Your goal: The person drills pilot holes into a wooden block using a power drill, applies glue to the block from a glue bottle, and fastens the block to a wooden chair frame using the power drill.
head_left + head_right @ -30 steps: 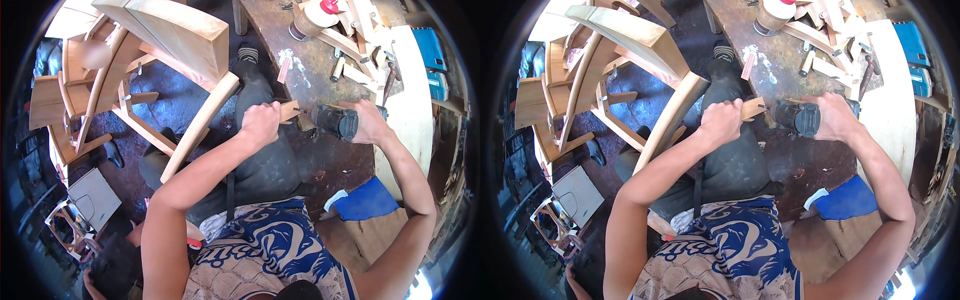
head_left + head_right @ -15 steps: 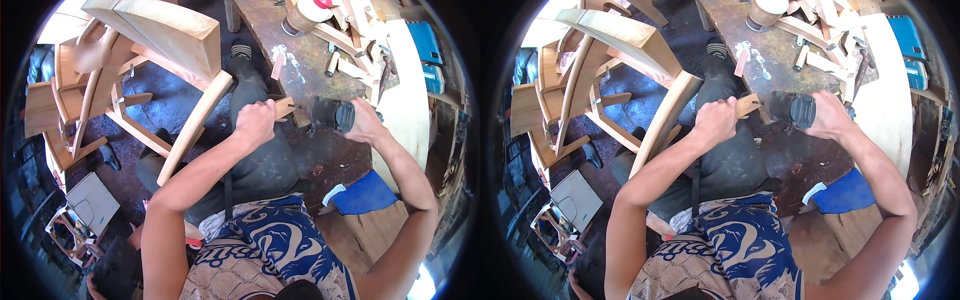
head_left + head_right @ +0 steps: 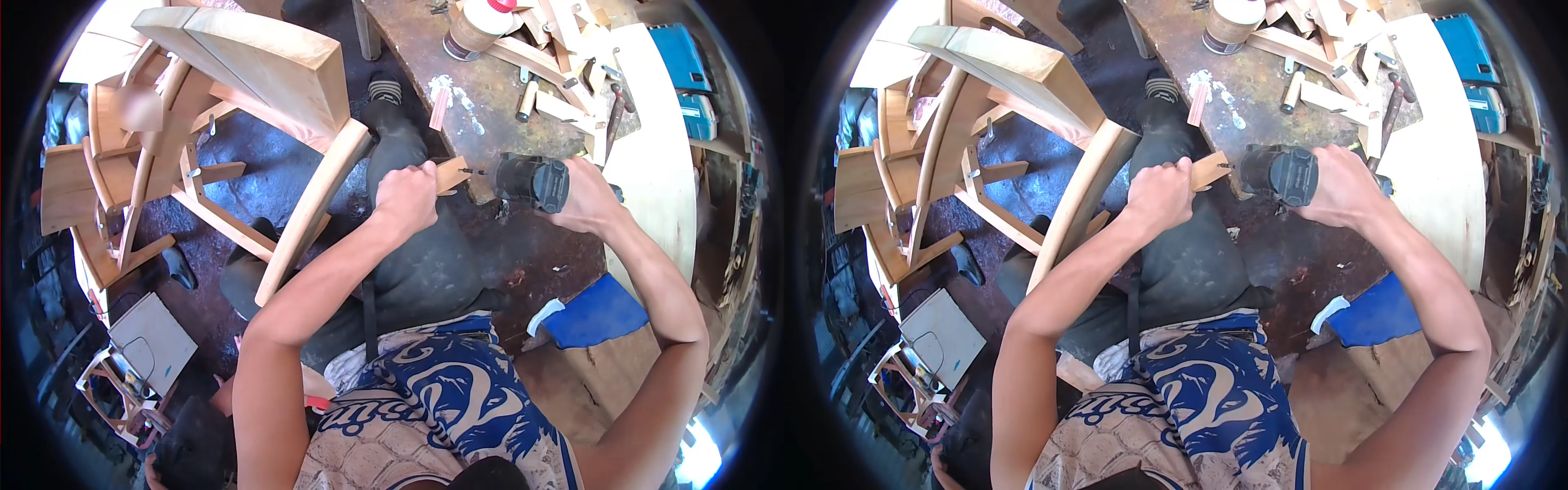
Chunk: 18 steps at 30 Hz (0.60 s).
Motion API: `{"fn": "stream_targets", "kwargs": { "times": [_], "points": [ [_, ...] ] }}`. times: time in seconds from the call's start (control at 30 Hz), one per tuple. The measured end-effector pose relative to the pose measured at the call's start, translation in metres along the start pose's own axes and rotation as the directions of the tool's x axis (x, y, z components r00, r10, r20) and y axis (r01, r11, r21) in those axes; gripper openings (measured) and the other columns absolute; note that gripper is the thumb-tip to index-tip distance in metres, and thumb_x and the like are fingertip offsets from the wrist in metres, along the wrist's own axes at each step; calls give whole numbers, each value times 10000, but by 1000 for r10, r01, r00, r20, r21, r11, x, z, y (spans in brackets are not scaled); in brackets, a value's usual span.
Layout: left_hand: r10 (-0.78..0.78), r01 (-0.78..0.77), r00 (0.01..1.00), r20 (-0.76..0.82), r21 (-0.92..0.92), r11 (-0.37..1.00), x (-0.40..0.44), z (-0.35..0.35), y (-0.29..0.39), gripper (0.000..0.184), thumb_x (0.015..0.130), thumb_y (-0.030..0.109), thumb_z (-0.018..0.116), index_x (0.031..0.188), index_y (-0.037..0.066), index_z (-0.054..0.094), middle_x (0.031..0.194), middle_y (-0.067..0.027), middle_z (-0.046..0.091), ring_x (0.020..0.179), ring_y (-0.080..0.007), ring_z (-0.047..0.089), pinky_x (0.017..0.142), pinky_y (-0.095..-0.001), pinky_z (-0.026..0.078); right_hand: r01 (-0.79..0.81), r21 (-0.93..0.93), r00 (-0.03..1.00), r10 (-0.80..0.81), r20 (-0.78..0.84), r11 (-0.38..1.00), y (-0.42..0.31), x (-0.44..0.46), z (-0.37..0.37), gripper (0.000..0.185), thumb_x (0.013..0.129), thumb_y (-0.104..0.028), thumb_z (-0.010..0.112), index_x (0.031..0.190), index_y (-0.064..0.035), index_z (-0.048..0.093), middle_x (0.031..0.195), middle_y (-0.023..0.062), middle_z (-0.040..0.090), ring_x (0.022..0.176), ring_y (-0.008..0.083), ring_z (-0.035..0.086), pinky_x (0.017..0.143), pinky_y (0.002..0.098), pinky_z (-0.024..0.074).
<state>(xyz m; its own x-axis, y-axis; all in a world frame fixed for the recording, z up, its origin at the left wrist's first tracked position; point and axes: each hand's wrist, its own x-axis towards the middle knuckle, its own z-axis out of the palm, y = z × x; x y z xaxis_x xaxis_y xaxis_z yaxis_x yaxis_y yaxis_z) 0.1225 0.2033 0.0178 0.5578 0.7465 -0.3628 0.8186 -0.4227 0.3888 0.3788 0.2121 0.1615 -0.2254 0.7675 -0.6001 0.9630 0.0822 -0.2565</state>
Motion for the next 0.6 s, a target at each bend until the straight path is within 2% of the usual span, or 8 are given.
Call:
{"fn": "stream_targets", "kwargs": {
  "times": [0.07, 0.13, 0.17, 0.23, 0.27, 0.6],
  "points": [
    [4, -4, 1000, -6, 5, 1000, -2, 2, -1, 293, 729, 110, 702, 972, -9, 588, 865, -193, 713, 773, -323, 741, 700, -398, 608, -41, 8, 999, 40, 21, 999, -2, 0, -1, 292, 661, -198, 798, 849, -24, 658, 829, 197, 692, 803, 408, 655, 771, 457, 541],
    [12, -11, 999, -36, 20, 1000, -2, 4, -1, 274, 729, 111, 693, 954, -6, 590, 829, -181, 713, 743, -321, 739, 686, -398, 605, 81, -37, 993, -84, -79, 996, 2, 1, 0, 321, 676, -279, 787, 816, -6, 692, 804, 218, 705, 806, 412, 687, 759, 463, 571],
    [10, -9, 999, -41, 20, 1000, -2, 5, -1, 274, 729, 111, 693, 954, -6, 590, 829, -181, 713, 743, -321, 739, 686, -398, 605, 84, -42, 993, -87, -81, 996, 5, 1, 1, 321, 676, -279, 787, 816, -6, 692, 804, 218, 705, 806, 412, 687, 759, 463, 571],
    [24, -23, 998, -61, 13, 1000, -3, 8, -2, 303, 789, 219, 726, 926, -9, 584, 781, -203, 697, 703, -349, 721, 683, -433, 582, 96, -18, 992, -97, -77, 995, 9, 1, 4, 338, 679, -287, 792, 835, -4, 694, 818, 221, 708, 820, 410, 689, 775, 466, 568],
    [21, -20, 998, -65, 15, 1000, -3, 9, -2, 303, 789, 219, 726, 926, -9, 584, 781, -203, 697, 703, -349, 721, 683, -433, 582, 99, -20, 992, -101, -79, 995, 10, 1, 7, 338, 679, -287, 792, 835, -4, 694, 818, 221, 708, 820, 410, 689, 775, 466, 568],
    [39, -37, 998, -41, 53, 998, -5, 2, 2, 361, 795, 261, 747, 951, -10, 565, 738, -210, 700, 725, -361, 724, 697, -440, 577, 24, 29, 997, -22, -69, 999, 1, -2, 2, 362, 688, -294, 790, 888, -5, 704, 837, 231, 712, 817, 402, 695, 772, 455, 567]
  ]
}}
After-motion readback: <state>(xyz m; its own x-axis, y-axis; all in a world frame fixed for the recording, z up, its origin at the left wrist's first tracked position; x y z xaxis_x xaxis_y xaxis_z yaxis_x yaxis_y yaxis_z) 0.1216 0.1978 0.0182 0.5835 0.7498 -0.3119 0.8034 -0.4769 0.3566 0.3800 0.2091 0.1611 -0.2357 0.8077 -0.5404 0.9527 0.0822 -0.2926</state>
